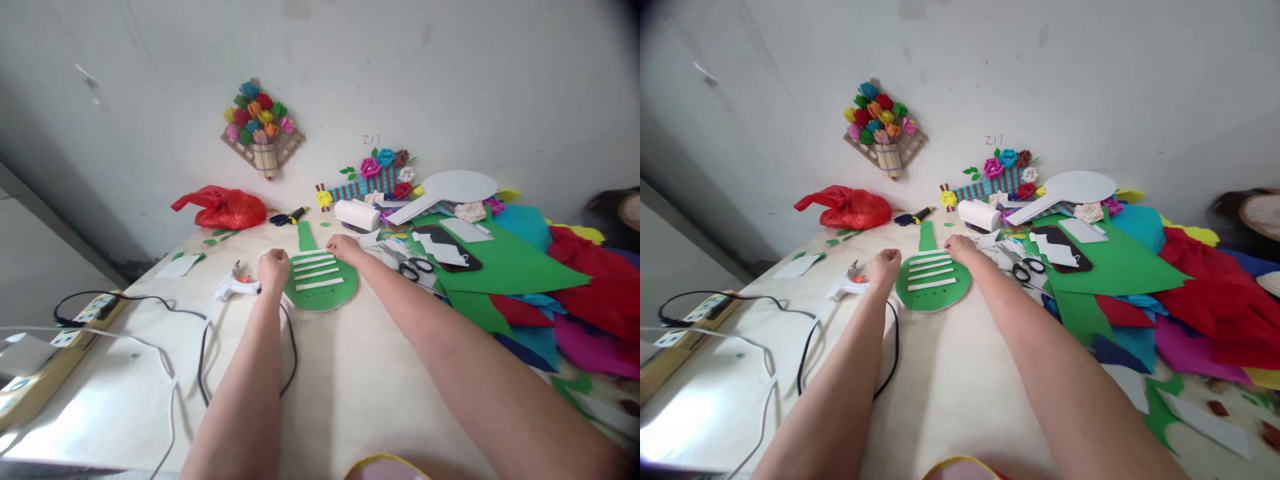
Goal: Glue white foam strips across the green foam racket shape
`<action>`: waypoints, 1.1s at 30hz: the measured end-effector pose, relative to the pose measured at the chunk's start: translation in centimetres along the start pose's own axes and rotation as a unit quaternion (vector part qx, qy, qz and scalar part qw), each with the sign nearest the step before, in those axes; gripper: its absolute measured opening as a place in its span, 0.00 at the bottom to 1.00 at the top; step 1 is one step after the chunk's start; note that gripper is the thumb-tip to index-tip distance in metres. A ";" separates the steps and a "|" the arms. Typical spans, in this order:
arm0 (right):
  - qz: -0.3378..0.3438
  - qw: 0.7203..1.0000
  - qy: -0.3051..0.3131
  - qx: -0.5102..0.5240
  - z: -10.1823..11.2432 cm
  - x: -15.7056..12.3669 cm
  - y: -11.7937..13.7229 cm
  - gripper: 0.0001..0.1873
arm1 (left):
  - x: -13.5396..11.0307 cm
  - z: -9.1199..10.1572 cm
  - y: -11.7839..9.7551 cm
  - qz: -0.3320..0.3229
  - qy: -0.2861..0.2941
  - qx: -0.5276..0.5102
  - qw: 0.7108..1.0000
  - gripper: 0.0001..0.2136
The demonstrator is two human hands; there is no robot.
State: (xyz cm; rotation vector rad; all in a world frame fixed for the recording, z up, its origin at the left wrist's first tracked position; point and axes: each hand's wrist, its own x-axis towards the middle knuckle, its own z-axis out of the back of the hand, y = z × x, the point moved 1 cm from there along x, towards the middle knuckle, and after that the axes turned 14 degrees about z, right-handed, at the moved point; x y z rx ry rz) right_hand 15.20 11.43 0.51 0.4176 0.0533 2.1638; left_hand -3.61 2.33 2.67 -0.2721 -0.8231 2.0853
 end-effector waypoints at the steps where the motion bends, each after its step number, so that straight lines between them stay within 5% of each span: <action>1: -0.001 1.000 -0.004 0.005 0.0 -0.1 0.0 0.10 | 0.0 -0.1 0.1 -0.003 -0.003 -0.004 1.000 0.15; 12: -0.002 0.988 -0.086 0.129 0.9 -0.1 -1.2 0.07 | -0.2 -0.2 0.3 -0.042 -0.014 -0.050 0.998 0.15; 19: 0.006 0.931 -0.091 0.354 2.1 -2.0 -0.7 0.04 | -0.3 -0.3 0.3 -0.254 -0.070 -0.031 0.964 0.14; 26: -0.002 0.877 -0.054 0.477 3.3 -4.6 0.1 0.03 | -0.5 -0.5 0.1 -0.393 -0.031 0.005 0.919 0.14; 33: -0.007 0.848 0.000 0.530 3.4 -5.5 0.5 0.06 | -1.2 -0.3 -0.3 -0.357 0.058 0.005 0.932 0.11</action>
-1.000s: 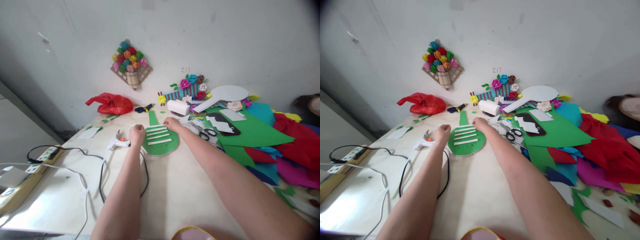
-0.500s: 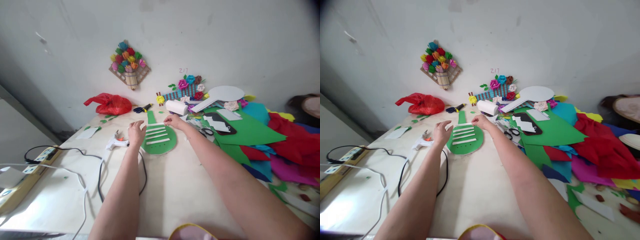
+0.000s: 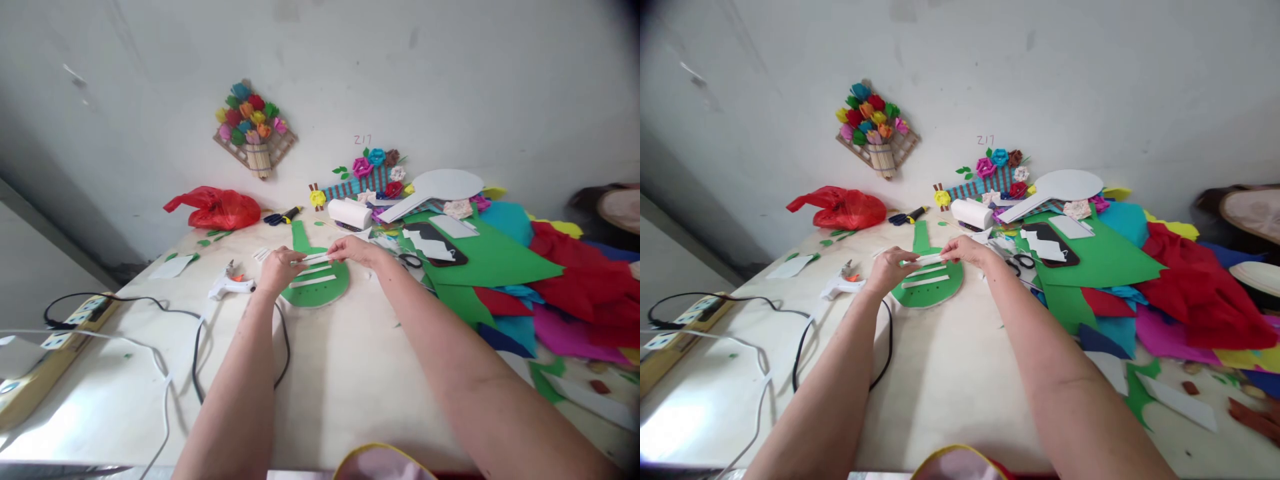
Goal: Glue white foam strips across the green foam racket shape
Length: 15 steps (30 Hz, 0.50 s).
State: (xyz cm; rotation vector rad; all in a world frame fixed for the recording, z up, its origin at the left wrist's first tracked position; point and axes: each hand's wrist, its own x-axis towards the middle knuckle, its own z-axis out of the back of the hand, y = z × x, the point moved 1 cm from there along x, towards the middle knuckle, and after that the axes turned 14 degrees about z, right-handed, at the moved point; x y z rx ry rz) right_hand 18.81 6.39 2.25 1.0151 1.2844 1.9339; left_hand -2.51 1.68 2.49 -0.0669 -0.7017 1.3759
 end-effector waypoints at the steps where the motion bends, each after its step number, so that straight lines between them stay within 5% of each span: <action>1: -0.004 1.000 0.004 0.005 0.0 0.0 0.0 0.07 | -0.1 0.0 -0.1 0.006 0.015 -0.006 1.000 0.11; 5: -0.003 1.000 0.006 0.001 0.1 -0.1 0.5 0.07 | -0.1 0.3 0.0 0.027 0.068 -0.044 0.996 0.08; 9: -0.005 0.992 0.006 -0.129 0.6 -0.1 1.1 0.10 | 0.1 0.8 1.0 0.103 0.044 -0.120 0.986 0.10; 15: -0.004 0.925 0.208 -0.318 -1.1 0.2 2.6 0.09 | 0.3 1.4 1.7 0.170 0.016 -0.169 0.971 0.14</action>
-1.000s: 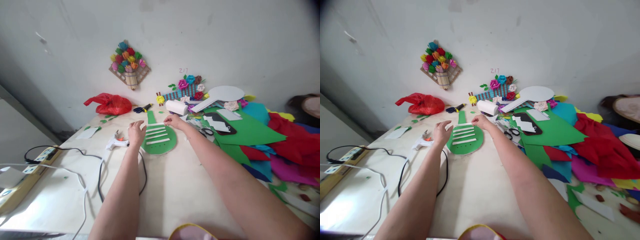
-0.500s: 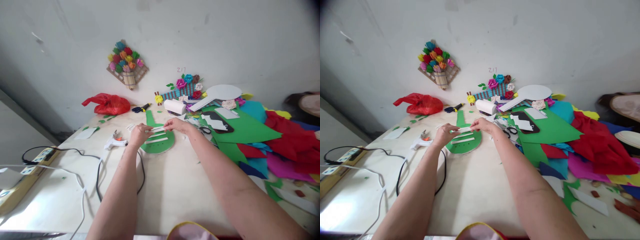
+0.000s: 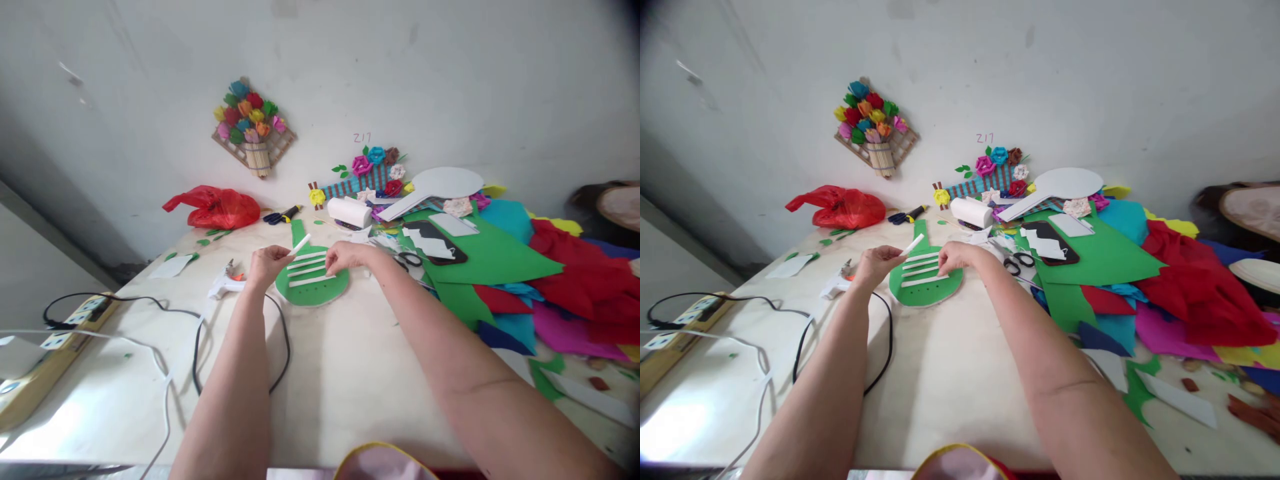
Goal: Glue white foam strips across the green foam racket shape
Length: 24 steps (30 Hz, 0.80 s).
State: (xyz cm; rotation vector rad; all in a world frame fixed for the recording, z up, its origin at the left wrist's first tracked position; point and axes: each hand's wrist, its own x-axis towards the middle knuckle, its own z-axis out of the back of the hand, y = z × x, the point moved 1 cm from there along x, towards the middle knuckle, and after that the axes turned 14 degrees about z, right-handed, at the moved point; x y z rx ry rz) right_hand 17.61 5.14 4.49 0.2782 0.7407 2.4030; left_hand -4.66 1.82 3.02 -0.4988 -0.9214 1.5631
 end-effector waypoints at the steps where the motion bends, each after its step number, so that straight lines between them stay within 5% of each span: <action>1: -0.006 0.999 0.020 -0.040 -0.2 0.2 0.5 0.09 | 0.0 0.0 0.0 0.004 0.004 0.002 1.000 0.14; 7: -0.047 0.983 0.055 -0.168 -0.9 0.7 2.1 0.11 | 0.0 0.3 0.0 0.020 0.000 -0.001 1.000 0.13; 24: -0.049 0.993 0.051 -0.099 -0.9 0.6 2.0 0.10 | -0.4 0.9 -0.2 0.071 0.037 -0.144 0.986 0.19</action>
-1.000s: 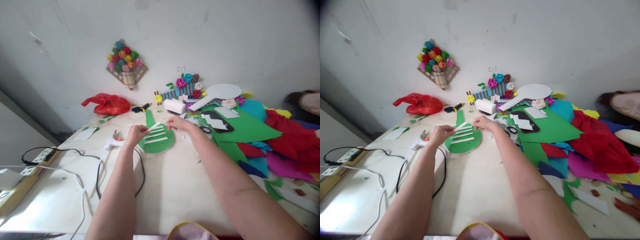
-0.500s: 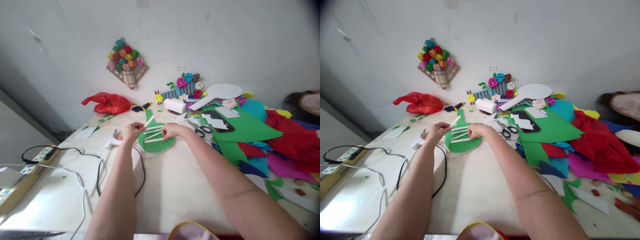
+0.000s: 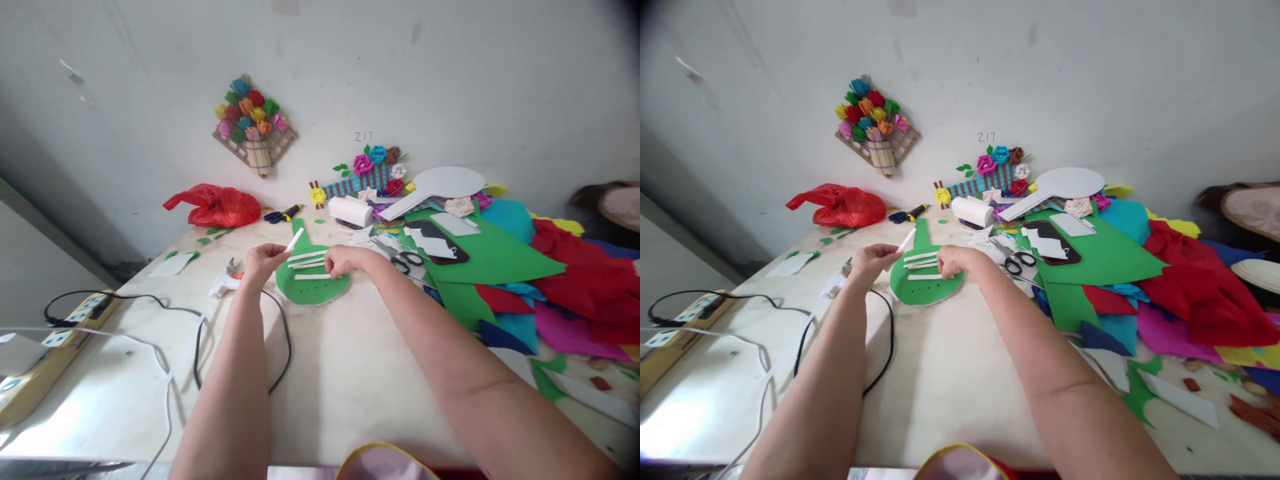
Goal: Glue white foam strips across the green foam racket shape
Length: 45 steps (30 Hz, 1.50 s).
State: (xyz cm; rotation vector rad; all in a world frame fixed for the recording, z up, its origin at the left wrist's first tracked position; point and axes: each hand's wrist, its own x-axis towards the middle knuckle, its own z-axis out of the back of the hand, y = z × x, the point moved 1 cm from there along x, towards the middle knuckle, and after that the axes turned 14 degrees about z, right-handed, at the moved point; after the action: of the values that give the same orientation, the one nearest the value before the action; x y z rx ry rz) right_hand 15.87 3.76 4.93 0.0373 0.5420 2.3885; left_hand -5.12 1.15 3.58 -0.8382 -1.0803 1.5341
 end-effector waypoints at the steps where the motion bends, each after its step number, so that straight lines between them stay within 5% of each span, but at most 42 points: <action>1: -0.003 1.000 -0.010 0.006 0.5 -0.4 -0.3 0.09 | -0.1 0.1 -0.1 0.003 0.005 0.000 1.000 0.18; 9: -0.130 0.979 -0.141 0.064 3.9 -4.3 -3.1 0.07 | -0.3 -1.3 0.1 -0.020 0.113 0.141 0.983 0.15; 15: -0.104 0.976 -0.172 0.089 3.9 -4.2 -3.4 0.06 | -0.6 -3.5 0.1 -0.063 0.148 0.291 0.943 0.09; 25: -0.061 0.982 -0.162 0.073 3.2 -3.2 -2.6 0.08 | -0.4 -3.6 0.3 -0.090 0.124 0.332 0.931 0.10; 30: -0.033 0.981 -0.171 0.088 2.9 -2.9 -2.5 0.09 | -0.4 -2.6 0.2 -0.098 0.113 0.283 0.947 0.12; 38: 0.059 0.973 -0.211 0.068 1.3 -1.1 -2.7 0.08 | 0.4 -0.7 0.4 -0.026 -0.084 0.155 0.984 0.16; 45: 0.046 0.984 -0.166 -0.044 0.2 -0.2 -1.1 0.10 | 0.7 -1.1 0.9 0.022 -0.052 0.192 0.980 0.16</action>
State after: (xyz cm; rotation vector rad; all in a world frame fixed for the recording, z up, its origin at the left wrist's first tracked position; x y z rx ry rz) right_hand 16.74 4.48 4.73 0.4230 0.2815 2.4238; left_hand -4.57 2.02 2.40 -0.5220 -0.8038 1.7666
